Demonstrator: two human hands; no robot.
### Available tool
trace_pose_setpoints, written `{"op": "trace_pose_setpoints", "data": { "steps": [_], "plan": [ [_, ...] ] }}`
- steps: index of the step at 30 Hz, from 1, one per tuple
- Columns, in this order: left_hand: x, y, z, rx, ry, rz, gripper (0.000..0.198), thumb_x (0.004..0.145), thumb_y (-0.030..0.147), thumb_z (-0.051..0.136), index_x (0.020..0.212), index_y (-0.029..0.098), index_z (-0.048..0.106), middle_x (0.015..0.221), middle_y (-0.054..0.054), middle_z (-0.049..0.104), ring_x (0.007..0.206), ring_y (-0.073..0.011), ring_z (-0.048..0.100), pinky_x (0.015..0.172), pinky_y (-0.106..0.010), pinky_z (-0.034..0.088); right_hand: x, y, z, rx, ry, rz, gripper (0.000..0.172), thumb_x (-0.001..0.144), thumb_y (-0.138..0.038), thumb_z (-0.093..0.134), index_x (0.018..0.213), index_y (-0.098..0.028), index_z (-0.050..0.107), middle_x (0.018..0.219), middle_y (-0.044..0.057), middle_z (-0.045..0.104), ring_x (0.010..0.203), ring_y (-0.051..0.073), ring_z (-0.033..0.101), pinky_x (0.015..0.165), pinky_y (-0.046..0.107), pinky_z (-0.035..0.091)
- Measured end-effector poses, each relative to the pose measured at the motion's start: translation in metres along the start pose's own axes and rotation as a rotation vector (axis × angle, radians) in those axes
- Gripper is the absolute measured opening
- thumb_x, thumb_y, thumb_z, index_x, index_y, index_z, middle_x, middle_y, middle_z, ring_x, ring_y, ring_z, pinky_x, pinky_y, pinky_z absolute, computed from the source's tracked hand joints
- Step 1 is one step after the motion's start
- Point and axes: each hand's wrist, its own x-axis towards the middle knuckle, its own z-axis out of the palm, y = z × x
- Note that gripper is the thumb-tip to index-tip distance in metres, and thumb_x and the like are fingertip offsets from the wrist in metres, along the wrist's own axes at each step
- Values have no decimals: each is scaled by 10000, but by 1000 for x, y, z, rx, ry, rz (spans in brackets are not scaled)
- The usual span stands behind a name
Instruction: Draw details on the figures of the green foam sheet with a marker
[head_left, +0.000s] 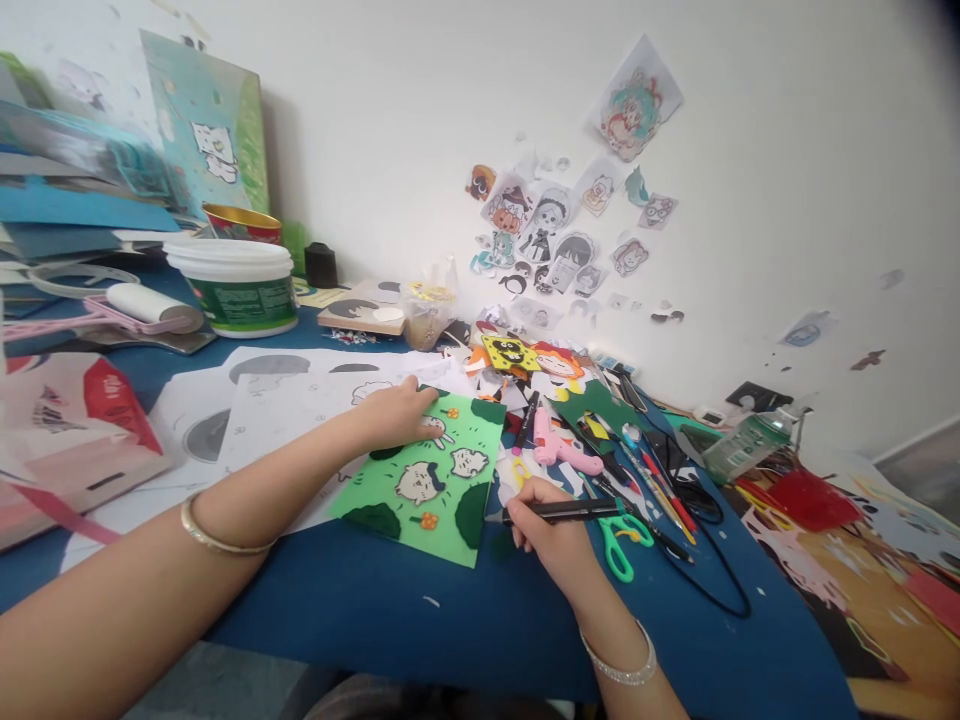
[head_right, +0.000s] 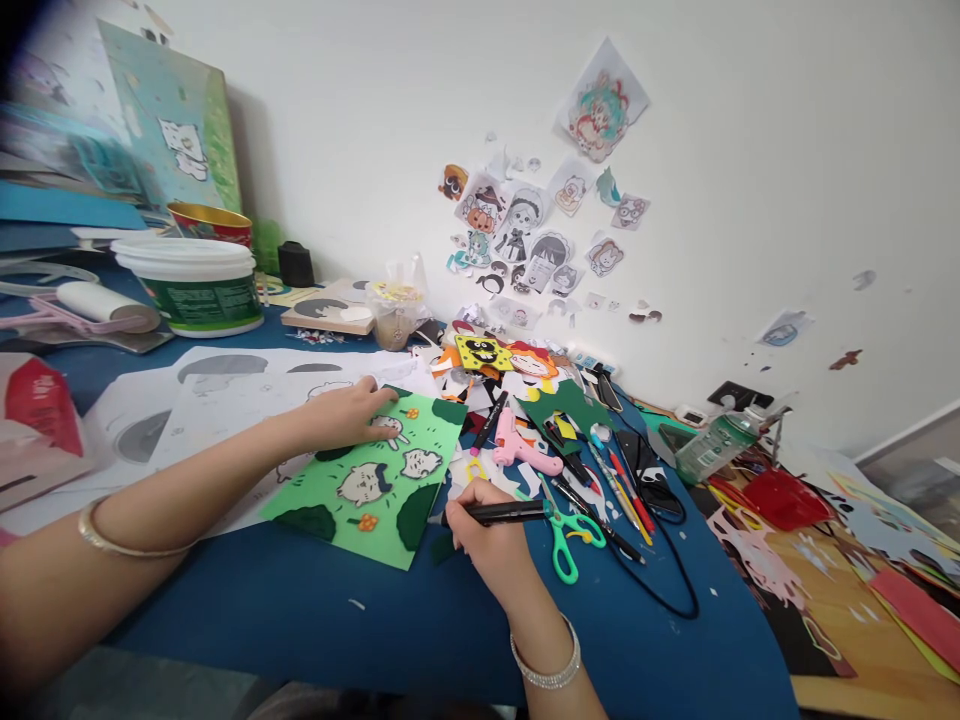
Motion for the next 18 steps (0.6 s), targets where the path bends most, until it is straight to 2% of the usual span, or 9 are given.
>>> {"op": "trace_pose_setpoints", "data": {
  "steps": [10,18],
  "plan": [
    [1,-1,1,1,4,5,613,784,570,395,1237,160,442,1191,-202,459,878,-312,587,649,-360,474,-1,-1,-1,-5,-11,-2,218,770,-250,494,564,-213,431,477,-50,488,455,102,439,477,222,354],
    [0,-2,1,-5,-3,-10,622,776,576,401,1254,181,437,1211,-194,460,920,-319,585,693,-360,469,0,1,0,-28,-5,-14,207,779,-255,489,582,-214,441,482,-46,491,455,103,441,477,227,355]
  ]
}}
